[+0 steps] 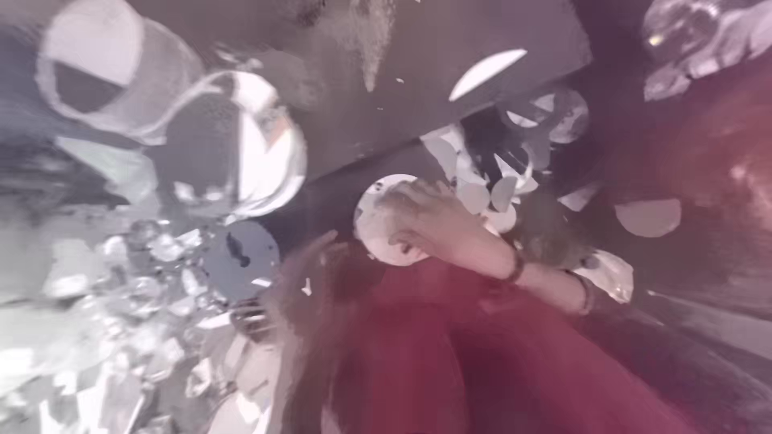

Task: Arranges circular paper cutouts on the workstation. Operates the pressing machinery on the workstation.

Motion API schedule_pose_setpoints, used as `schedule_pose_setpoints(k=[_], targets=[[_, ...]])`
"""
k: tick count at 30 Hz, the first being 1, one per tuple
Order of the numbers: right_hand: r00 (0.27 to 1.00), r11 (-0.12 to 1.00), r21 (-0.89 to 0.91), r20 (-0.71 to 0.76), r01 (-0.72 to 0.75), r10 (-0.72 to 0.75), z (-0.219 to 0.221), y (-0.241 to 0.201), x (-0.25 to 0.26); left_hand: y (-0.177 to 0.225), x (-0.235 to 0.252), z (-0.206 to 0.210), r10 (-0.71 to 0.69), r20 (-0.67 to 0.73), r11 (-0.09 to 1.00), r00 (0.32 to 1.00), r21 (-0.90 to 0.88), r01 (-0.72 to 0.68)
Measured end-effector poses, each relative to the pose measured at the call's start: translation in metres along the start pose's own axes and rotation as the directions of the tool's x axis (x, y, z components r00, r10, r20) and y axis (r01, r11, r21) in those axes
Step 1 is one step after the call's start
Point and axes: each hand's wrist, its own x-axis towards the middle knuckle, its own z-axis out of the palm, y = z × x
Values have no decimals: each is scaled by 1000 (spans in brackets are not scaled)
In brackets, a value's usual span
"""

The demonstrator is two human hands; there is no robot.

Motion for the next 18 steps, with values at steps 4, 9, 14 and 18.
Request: schedule_pose_setpoints(k=[4,9,14,18], targets=[[944,916,-250,13,-315,328,44,17,27,-49,1,-18,49,-79,982,996,-178,-63],[913,996,25,-399,-80,84,35,15,11,-74,1,-4,-37,64,975,997,-218,50],[985,980,-194,-170,-46,12,37,8,18,-76,1,-1,-190,-55,968,980,-177,177],[988,941,-301,-62,-153,140,39,50,29,-104,-7,-17,-282,-139,915,949,-336,223]])
